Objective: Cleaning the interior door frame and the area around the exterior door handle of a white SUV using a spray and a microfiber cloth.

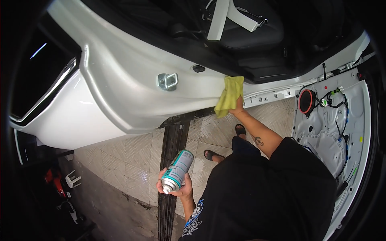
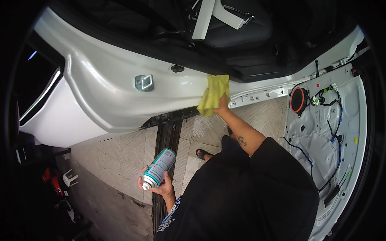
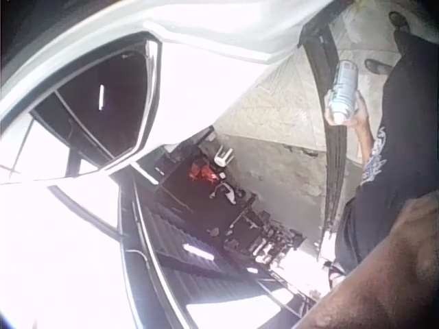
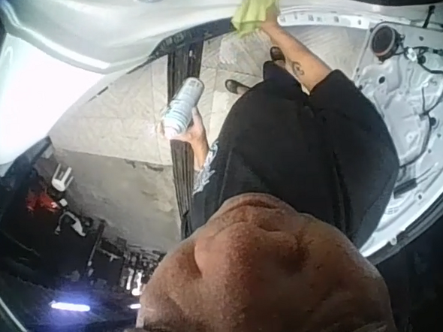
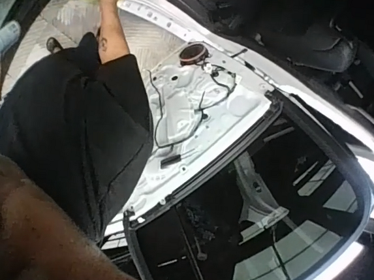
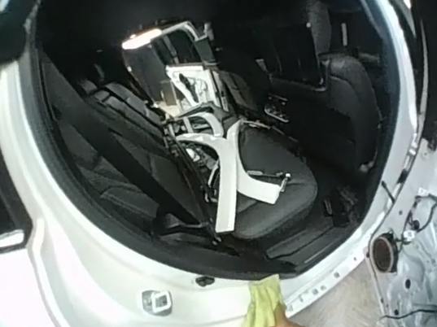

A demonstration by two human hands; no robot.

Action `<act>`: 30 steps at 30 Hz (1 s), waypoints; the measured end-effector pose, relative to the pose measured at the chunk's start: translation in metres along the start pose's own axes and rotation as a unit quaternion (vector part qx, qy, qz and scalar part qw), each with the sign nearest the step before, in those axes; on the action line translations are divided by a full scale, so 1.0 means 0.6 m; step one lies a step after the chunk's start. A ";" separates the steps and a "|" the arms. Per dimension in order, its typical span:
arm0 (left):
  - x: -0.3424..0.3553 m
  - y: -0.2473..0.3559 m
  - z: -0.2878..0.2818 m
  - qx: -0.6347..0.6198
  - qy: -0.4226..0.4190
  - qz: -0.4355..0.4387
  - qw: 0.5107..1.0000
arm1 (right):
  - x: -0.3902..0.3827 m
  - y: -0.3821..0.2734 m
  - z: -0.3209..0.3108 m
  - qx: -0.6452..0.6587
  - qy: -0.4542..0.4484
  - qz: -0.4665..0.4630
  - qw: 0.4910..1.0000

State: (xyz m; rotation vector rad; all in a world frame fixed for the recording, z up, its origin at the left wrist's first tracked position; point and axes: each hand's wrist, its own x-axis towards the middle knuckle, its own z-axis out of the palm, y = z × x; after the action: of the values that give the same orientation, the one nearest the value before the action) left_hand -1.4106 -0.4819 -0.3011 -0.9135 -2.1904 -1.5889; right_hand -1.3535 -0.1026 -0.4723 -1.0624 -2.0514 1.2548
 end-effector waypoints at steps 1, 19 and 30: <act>-0.005 0.005 -0.004 -0.006 -0.004 0.000 1.000 | -0.003 -0.005 0.016 0.030 0.058 -0.041 0.997; -0.034 0.018 -0.042 -0.011 0.041 0.006 0.999 | -0.023 -0.384 0.186 0.001 -0.083 -0.467 0.880; -0.096 0.021 -0.120 0.060 0.093 -0.052 0.992 | -0.055 -0.124 0.063 -0.171 0.063 -0.319 0.930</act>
State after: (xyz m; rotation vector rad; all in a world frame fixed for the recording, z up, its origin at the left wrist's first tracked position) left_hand -1.3681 -0.5650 -0.2986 -0.6000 -2.2047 -1.5005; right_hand -1.3897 -0.1686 -0.4230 -0.5016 -2.2883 0.5013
